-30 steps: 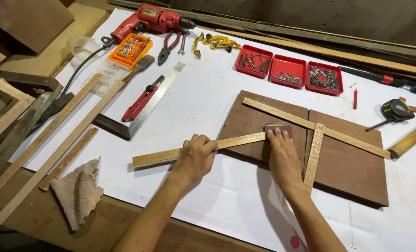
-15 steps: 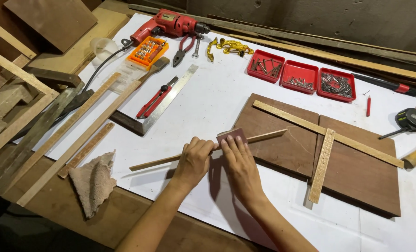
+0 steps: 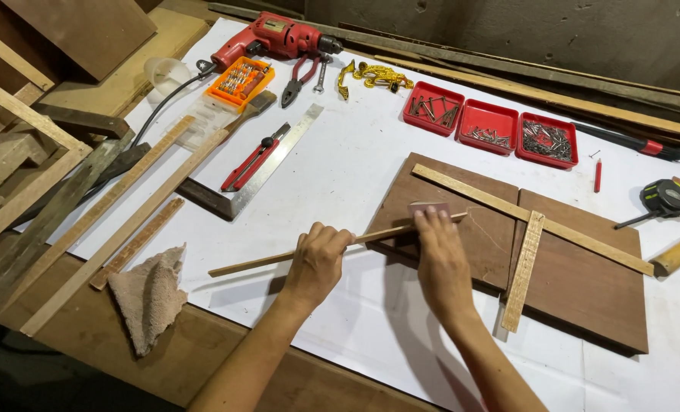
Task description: Measuring, aligning, and sanding wood strips on a workbench.
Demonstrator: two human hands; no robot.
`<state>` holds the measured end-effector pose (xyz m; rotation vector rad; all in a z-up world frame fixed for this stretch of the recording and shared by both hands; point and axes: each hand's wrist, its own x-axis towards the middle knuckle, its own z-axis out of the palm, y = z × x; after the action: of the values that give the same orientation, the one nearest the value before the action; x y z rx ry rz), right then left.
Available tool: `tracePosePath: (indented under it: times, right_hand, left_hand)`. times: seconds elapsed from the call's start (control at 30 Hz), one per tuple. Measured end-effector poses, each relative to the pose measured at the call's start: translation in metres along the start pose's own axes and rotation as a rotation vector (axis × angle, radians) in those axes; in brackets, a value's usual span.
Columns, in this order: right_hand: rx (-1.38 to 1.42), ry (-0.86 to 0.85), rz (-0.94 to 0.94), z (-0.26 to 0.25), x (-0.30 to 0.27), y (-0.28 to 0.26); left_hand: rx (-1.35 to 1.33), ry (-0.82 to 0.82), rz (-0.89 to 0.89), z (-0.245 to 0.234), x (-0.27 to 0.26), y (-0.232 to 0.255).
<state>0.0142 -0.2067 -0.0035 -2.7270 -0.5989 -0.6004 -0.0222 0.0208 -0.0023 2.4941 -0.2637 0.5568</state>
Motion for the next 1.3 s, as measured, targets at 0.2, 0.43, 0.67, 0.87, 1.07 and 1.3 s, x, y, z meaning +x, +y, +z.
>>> tracePosePath:
  times: [0.2, 0.43, 0.67, 0.87, 1.07, 1.3]
  right_hand:
    - [0.145, -0.062, -0.150, 0.020, -0.014, -0.057]
    - [0.015, -0.027, -0.113, 0.034, -0.011, 0.012]
    - [-0.062, -0.039, 0.045, 0.013, -0.002, 0.052]
    - [0.080, 0.016, -0.075, 0.003, -0.008, -0.019]
    - [0.144, -0.144, -0.153, 0.036, -0.016, -0.057]
    - [-0.091, -0.157, -0.042, 0.056, -0.014, 0.005]
  left_hand:
    - [0.042, 0.030, 0.039, 0.001, -0.002, -0.002]
    - [0.025, 0.034, 0.045, -0.003, -0.001, 0.000]
    - [0.102, -0.047, -0.004, -0.001, -0.002, -0.001]
    - [0.135, -0.053, 0.004, -0.002, 0.000, 0.005]
    - [0.054, 0.045, 0.058, 0.012, -0.004, -0.004]
    - [0.011, -0.023, 0.014, 0.006, -0.005, 0.000]
